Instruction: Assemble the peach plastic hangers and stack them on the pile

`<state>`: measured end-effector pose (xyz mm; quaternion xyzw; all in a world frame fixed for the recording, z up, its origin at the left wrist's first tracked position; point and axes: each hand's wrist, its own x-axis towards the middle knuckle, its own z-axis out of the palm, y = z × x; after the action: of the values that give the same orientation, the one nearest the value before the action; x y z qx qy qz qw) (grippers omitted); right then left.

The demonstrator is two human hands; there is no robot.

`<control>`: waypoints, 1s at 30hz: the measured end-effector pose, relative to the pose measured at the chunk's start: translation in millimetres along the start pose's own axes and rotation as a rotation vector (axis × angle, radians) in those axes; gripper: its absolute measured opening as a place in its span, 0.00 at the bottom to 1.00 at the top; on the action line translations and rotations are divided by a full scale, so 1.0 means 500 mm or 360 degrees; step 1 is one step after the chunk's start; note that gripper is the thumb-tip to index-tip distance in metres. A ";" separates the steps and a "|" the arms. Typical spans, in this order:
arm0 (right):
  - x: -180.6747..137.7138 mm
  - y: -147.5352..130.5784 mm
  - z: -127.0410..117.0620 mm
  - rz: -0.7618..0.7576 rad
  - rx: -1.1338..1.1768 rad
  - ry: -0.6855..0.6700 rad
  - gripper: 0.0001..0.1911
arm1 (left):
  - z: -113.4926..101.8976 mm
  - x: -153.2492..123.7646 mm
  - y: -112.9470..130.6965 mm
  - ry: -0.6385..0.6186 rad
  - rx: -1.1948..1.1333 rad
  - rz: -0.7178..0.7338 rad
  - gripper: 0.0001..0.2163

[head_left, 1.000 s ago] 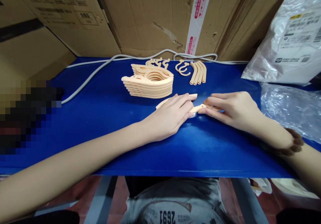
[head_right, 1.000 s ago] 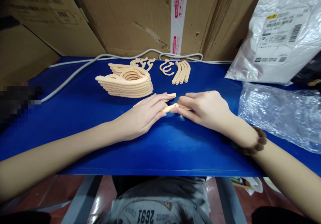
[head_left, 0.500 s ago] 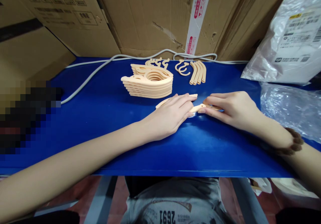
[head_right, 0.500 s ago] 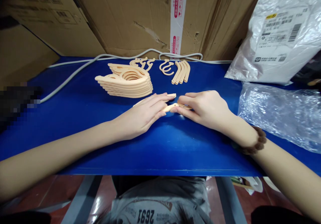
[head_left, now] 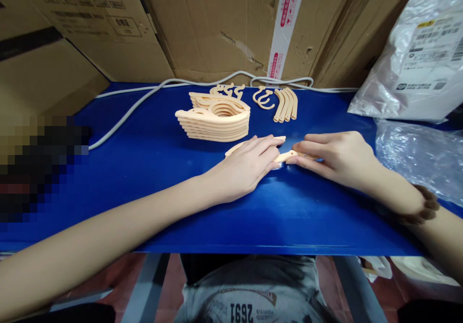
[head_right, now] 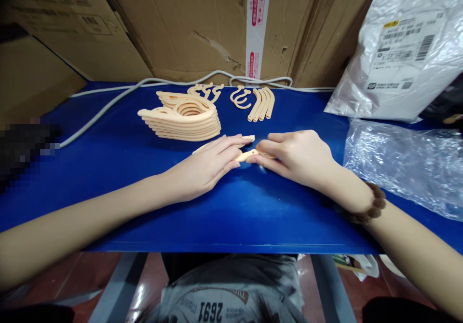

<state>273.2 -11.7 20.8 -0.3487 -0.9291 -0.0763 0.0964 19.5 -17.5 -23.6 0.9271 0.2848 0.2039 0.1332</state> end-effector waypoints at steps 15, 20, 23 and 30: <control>-0.001 0.000 -0.004 -0.0049 0.0019 0.0027 0.29 | 0.001 0.001 0.000 -0.0033 0.0040 0.0008 0.18; 0.004 0.004 -0.005 -0.0008 0.0250 -0.0070 0.31 | -0.001 0.004 0.004 -0.0080 0.0077 0.0016 0.18; 0.007 0.003 -0.009 0.0006 0.0332 -0.0136 0.31 | -0.005 0.005 0.007 -0.0097 0.0066 0.0030 0.18; 0.011 0.001 -0.016 0.0091 0.0548 -0.0272 0.28 | -0.013 0.005 0.012 -0.0119 -0.0030 0.0058 0.15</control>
<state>270.5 -9.3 29.9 -0.3586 -0.9230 0.1163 0.0776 21.1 -20.1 -15.0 0.9378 0.2608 0.1743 0.1488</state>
